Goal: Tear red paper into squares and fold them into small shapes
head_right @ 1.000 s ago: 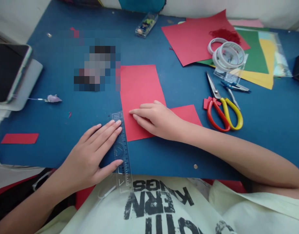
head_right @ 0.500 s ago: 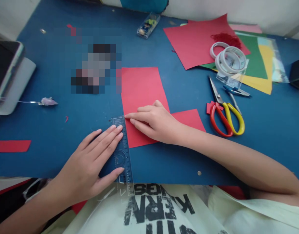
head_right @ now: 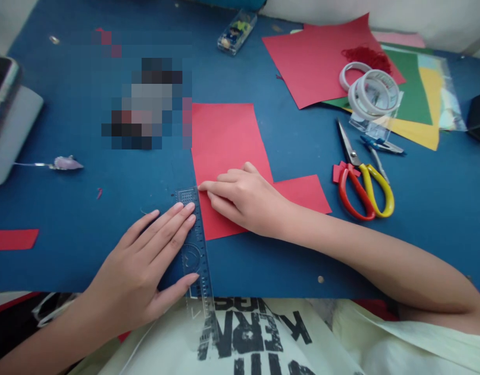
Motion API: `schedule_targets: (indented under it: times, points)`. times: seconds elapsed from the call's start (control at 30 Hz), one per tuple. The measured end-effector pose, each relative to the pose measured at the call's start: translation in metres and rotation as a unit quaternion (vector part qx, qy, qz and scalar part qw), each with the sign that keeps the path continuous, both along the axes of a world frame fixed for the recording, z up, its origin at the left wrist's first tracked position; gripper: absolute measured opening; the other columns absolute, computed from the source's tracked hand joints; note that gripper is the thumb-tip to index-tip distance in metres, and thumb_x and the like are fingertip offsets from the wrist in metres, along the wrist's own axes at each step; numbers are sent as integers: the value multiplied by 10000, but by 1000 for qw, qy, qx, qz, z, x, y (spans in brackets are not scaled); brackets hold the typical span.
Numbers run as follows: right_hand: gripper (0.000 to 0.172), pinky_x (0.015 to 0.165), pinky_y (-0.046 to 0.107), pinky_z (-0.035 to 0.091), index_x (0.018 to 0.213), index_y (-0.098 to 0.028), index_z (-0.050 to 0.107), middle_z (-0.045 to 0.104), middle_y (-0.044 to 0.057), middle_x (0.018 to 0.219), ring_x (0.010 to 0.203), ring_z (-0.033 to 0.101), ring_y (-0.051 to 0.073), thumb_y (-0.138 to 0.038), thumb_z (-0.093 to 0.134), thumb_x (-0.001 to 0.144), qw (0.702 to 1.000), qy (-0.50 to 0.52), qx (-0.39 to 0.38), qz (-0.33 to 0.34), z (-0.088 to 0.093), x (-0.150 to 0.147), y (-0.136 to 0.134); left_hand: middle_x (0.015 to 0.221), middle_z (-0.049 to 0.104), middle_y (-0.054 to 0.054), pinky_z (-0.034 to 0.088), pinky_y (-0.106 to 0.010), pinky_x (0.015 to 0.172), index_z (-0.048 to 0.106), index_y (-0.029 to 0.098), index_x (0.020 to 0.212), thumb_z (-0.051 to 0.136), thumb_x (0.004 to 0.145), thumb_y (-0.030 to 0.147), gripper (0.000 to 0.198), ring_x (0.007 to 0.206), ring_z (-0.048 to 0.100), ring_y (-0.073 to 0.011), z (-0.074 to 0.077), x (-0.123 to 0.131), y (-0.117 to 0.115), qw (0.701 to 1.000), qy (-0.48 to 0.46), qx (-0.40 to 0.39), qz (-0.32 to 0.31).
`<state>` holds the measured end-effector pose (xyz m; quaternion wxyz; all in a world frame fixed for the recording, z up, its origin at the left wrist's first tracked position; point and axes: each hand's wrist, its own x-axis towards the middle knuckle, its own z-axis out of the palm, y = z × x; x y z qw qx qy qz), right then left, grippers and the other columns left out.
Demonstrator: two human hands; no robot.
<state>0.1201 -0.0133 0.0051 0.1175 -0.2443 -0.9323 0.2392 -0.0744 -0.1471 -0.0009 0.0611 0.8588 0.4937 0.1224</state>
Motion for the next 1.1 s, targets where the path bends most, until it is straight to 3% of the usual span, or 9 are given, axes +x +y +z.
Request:
schedule_targets:
  times: [0.5, 0.7, 0.8, 0.97, 1.1]
  points:
    - [306, 694, 305, 279, 1100, -126, 640, 646, 48, 781, 732, 545, 149, -216, 384, 960, 1000, 15, 10, -11, -3, 1, -2, 1450, 402, -154, 287, -447, 1103, 397, 26, 1373, 512, 863, 404, 644, 1347, 378, -288, -1, -1, -1, 1000, -2, 5, -3]
    - [342, 682, 273, 426, 1230, -174, 588, 612, 3, 736, 701, 560, 128, -295, 414, 961, 977, 119, -157, -80, 5, 19, 7, 1448, 414, -151, 216, -530, 1101, 417, 78, 1365, 465, 865, 340, 567, 1320, 412, -303, 2, -6, -10, 1000, -4, -3, 21]
    - [327, 677, 286, 463, 1198, -215, 614, 622, 3, 731, 708, 583, 143, -319, 424, 954, 975, 110, -162, -104, 12, 34, 9, 1422, 447, -172, 205, -565, 1086, 438, 95, 1354, 478, 858, 350, 559, 1278, 460, -317, 3, -9, -21, 999, 5, 6, 40]
    - [309, 595, 260, 463, 1110, -202, 653, 625, -5, 667, 625, 590, 128, -332, 423, 950, 979, 69, -152, -120, 12, 60, 3, 1293, 564, -218, 287, -590, 1038, 557, 151, 1260, 587, 837, 420, 502, 1145, 569, -346, 1, -7, -37, 995, 49, 80, 31]
    - [286, 535, 232, 435, 1031, -179, 660, 586, -23, 596, 540, 551, 101, -320, 425, 950, 975, 111, -121, -150, 3, 74, -3, 1124, 674, -136, 292, -500, 1103, 660, 137, 1098, 652, 810, 239, 306, 1061, 613, -253, 1, -2, -39, 977, 70, 197, -47]
